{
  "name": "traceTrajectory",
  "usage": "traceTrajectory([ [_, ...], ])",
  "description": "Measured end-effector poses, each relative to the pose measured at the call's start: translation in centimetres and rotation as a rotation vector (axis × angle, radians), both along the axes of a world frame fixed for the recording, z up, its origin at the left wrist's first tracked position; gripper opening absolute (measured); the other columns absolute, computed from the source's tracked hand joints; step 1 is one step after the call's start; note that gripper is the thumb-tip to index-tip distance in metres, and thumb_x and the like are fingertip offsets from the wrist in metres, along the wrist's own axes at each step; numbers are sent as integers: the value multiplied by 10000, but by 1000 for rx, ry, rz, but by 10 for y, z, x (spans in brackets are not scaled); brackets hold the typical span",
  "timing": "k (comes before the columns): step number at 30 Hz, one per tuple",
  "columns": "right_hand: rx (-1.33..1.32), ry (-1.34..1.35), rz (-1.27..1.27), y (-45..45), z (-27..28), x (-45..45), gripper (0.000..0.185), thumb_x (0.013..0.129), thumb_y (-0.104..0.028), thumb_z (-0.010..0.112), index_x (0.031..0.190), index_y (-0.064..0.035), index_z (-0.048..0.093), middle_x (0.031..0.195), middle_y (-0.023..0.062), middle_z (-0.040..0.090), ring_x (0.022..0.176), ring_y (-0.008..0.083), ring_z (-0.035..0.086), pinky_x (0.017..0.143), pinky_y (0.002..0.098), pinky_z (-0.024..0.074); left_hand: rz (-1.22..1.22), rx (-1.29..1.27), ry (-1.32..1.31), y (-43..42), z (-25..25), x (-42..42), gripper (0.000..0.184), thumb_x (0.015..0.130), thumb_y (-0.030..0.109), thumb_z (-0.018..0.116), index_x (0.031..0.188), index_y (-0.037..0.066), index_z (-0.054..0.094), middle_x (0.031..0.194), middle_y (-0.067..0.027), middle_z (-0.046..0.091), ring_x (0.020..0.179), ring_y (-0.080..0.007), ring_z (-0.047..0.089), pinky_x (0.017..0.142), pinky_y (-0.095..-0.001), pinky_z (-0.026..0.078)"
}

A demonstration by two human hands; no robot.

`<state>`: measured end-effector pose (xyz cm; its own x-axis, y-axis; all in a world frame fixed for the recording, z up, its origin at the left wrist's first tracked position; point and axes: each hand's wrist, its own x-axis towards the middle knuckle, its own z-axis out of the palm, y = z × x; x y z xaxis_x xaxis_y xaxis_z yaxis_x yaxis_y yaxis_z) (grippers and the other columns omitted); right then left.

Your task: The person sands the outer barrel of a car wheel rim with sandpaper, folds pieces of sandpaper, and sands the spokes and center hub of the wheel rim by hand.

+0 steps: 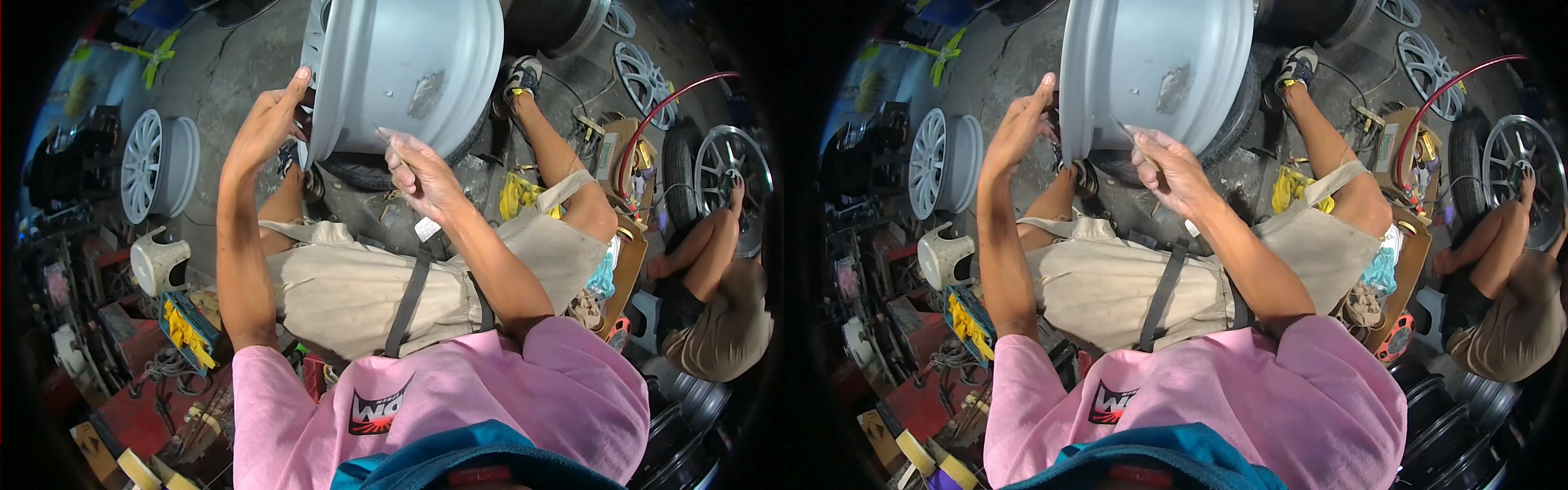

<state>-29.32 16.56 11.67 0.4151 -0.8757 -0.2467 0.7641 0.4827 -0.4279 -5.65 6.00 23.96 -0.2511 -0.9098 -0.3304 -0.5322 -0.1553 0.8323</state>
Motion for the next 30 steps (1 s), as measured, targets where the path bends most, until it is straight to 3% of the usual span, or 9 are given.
traceTrajectory([
  [7,-280,503,96,13,3,0,333,1079,-192,627,1360,-15,649,1014,117,725,800,153,720,692,280,595,-74,-63,-27,9,5,-9,767,1068,681,441,1014,-12,765,929,-75,709,847,-138,621,825,-308,481],
  [9,-352,577,231,24,-11,-2,267,1069,-163,624,1273,-1,680,1003,111,731,819,148,724,706,295,587,-56,-21,9,14,6,-11,729,1075,656,463,984,-6,757,882,-40,700,807,-124,606,800,-308,488],
  [13,-752,1239,539,39,-64,-37,249,966,-261,691,1081,-47,743,941,174,763,887,332,751,820,426,586,-94,-90,47,14,3,-5,455,1064,432,652,922,6,726,776,49,596,706,-39,521,671,-242,459],
  [15,-705,1370,608,47,-111,-58,285,924,-315,707,1074,-79,760,1003,209,763,971,408,730,882,468,576,-56,-118,92,23,15,-15,373,1048,360,697,904,16,716,746,70,541,693,-15,479,625,-217,407],
  [18,-664,1652,729,45,-125,-84,295,902,-325,722,1065,-84,769,1060,220,763,1031,407,723,912,480,572,-25,-256,-18,28,15,-20,366,1057,348,686,880,28,716,729,76,530,686,-15,461,611,-217,367],
  [23,-650,2085,781,21,-174,-123,325,908,-375,715,1095,-114,761,1085,202,756,1053,388,718,939,507,563,14,-348,25,20,-1,-11,418,999,412,754,824,34,720,722,67,541,670,-33,461,615,-228,361],
  [26,-729,2329,455,30,-188,-126,311,900,-326,719,1090,-84,757,1110,192,728,1097,379,690,941,488,555,30,-386,68,21,0,-13,509,989,500,736,810,24,721,708,53,537,658,-47,463,614,-248,370],
  [29,-871,2230,510,41,-187,-108,359,856,-277,766,1148,-69,751,1166,227,710,1121,398,682,985,493,545,-21,-343,-108,16,-8,-3,700,964,631,681,618,32,579,569,30,436,552,-86,412,544,-293,340],
  [30,-848,2089,778,39,-193,-100,348,846,-260,786,1139,-75,757,1219,222,696,1165,387,670,998,492,545,-57,-321,-190,16,-8,-3,789,961,690,644,546,31,521,514,17,395,510,-106,394,516,-316,332],
])
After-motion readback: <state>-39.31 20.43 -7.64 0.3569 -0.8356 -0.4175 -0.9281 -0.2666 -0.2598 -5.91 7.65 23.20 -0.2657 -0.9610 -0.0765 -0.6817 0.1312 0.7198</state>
